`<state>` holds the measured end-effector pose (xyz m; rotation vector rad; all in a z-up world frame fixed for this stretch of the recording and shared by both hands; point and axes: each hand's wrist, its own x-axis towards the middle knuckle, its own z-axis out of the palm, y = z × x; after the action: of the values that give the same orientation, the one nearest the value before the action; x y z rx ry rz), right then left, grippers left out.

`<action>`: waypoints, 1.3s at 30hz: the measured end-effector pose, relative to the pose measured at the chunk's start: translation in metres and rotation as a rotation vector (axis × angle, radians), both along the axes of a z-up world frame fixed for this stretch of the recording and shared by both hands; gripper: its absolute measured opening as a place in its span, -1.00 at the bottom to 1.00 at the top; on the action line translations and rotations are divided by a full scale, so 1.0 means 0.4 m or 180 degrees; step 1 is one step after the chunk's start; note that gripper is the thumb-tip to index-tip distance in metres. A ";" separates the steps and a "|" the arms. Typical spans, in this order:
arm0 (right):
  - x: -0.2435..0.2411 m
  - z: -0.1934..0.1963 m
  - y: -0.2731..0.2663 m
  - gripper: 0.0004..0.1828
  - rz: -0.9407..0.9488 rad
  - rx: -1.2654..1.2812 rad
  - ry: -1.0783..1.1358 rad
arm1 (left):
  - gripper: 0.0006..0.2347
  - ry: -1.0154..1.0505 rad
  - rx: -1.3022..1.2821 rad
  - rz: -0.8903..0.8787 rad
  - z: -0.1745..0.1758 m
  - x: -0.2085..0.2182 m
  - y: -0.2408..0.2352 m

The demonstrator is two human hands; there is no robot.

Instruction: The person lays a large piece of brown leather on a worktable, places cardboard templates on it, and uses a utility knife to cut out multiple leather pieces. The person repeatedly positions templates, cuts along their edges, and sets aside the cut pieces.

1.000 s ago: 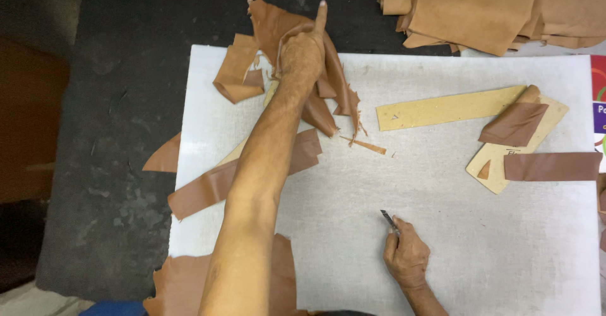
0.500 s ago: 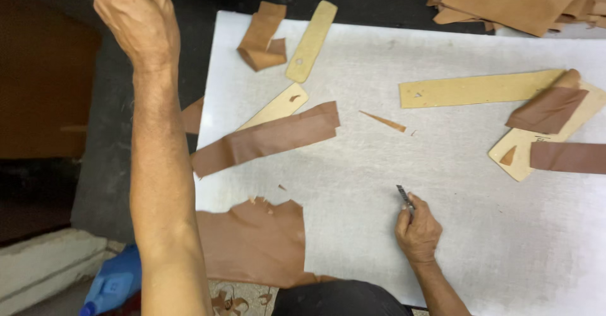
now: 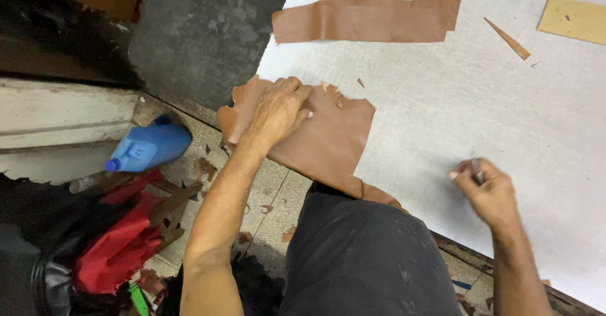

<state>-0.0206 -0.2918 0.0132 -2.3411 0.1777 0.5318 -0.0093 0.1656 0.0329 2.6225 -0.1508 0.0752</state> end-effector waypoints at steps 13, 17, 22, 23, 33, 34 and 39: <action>-0.213 0.051 0.137 -0.68 0.0940 -0.0646 0.0732 | -0.81 -0.0694 -0.0182 0.0061 -0.089 -0.054 -0.038; -0.257 0.031 0.100 -0.66 0.0662 -0.0240 0.0564 | -0.87 -0.0758 -0.1290 0.0374 -0.032 -0.166 -0.016; -0.294 0.026 0.080 -0.40 0.0399 0.0603 -0.0042 | -0.88 -0.1654 -0.1768 0.0032 0.124 -0.260 -0.059; -0.288 0.036 0.086 -0.31 0.0522 0.0916 -0.0475 | -0.86 -0.1859 -0.1796 -0.0088 0.168 -0.282 -0.077; -0.178 0.003 0.258 -0.67 0.1198 0.1425 0.0275 | -0.79 -0.2187 -0.2077 0.0228 0.504 -0.354 -0.218; -0.190 -0.008 0.230 -0.71 0.1154 0.1615 0.0130 | -0.79 -0.2404 -0.1821 0.0437 0.509 -0.355 -0.221; -0.317 -0.012 -0.047 -0.62 0.0719 0.1422 -0.0146 | -0.80 -0.3114 -0.0616 0.0503 0.517 -0.397 -0.195</action>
<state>-0.1473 -0.3106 0.0082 -1.9417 -0.2116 0.5603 -0.1681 0.0875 0.2398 2.1744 -0.2463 1.3406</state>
